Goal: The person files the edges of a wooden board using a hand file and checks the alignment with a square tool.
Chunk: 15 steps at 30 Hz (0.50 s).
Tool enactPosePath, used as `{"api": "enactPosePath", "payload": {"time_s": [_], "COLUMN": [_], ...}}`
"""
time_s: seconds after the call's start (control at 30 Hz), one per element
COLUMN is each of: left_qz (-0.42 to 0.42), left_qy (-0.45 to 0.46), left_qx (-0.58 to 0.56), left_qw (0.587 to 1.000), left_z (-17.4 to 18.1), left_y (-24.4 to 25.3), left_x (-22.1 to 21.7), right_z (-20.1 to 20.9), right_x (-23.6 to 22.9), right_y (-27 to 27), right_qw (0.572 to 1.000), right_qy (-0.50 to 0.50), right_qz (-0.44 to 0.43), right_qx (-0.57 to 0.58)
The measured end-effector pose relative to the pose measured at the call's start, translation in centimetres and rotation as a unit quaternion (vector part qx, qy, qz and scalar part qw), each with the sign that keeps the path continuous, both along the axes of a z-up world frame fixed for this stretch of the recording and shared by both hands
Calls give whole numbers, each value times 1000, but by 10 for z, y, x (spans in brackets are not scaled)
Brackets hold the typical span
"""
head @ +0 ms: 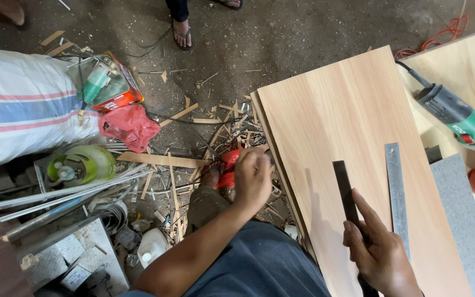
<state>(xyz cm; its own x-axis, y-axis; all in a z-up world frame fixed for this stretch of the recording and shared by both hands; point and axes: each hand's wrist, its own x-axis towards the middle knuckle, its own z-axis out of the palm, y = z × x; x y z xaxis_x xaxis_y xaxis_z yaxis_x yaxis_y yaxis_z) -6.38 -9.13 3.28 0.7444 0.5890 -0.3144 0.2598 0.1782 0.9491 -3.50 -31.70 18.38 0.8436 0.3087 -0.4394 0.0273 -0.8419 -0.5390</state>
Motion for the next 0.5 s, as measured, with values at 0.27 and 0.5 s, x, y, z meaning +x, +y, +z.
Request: {"api": "enactPosePath", "payload": {"time_s": [0.27, 0.5], "left_qz": [-46, -242], "left_qy": [-195, -388], "left_qx": [459, 626], "left_qw": [866, 632], "left_z": [-9, -28], "left_y": [46, 83], "left_x": [-10, 10], "right_z": [6, 0], "right_x": [-6, -10], "right_y": [0, -4], "right_qw": [996, 995], "right_qy": [30, -3], "right_qz": [-82, -101], "right_qx": [-9, -18]}}
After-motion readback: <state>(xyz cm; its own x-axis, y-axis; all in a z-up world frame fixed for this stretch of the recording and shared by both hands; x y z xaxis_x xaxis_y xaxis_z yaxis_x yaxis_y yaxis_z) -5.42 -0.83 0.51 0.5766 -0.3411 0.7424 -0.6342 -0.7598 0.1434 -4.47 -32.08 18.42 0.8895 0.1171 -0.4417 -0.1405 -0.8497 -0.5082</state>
